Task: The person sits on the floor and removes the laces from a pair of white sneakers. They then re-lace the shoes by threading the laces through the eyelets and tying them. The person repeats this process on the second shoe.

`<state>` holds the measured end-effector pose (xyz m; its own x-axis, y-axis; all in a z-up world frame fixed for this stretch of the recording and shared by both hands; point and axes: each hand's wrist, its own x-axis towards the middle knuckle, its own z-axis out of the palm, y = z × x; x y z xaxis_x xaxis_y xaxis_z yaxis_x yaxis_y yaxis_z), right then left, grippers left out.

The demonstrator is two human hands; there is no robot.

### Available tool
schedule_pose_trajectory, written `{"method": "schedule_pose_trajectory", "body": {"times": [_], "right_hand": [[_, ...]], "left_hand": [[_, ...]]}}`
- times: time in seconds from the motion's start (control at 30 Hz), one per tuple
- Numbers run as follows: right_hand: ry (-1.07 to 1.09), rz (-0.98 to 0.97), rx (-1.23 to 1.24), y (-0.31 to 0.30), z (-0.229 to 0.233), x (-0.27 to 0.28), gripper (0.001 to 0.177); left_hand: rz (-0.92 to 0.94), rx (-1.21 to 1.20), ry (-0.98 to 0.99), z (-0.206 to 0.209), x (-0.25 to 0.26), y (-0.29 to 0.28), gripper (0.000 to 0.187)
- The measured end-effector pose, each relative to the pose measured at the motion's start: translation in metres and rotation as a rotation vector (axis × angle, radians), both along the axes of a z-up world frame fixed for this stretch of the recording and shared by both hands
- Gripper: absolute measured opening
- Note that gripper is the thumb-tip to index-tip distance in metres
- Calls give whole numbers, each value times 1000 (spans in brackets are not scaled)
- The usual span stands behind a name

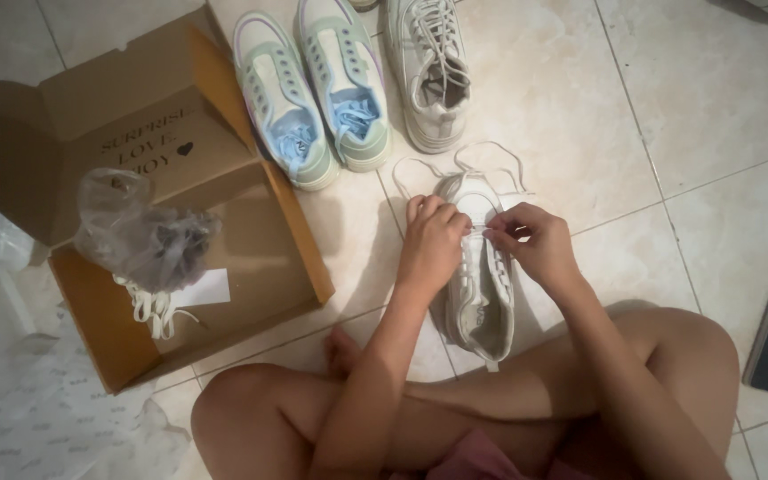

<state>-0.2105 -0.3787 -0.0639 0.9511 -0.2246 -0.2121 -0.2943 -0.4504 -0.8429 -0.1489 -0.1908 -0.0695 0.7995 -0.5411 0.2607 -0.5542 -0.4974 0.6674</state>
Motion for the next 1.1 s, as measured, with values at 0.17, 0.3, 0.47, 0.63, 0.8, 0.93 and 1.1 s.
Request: {"method": "schedule_pose_trajectory", "body": {"times": [0.17, 0.3, 0.47, 0.63, 0.8, 0.93, 1.1], "right_hand": [[11, -27, -3, 2, -5, -3, 13], [38, -47, -18, 0, -7, -4, 16], [107, -85, 5, -1, -5, -2, 23], [26, -28, -79, 3, 11, 0, 23], [-94, 101, -183, 8, 27, 1, 18], [-126, 175, -318, 12, 33, 6, 14], [-214, 237, -378, 13, 36, 7, 13]], "left_hand": [[62, 44, -40, 1, -6, -6, 7], [38, -37, -19, -2, -6, -8, 5], [3, -112, 46, -3, -5, -10, 13], [-5, -156, 186, 3, 0, -5, 34], [-19, -50, 109, 5, 9, 7, 9], [-7, 43, -8, 4, 5, 2, 5], [6, -4, 45, 6, 1, -1, 8]]}}
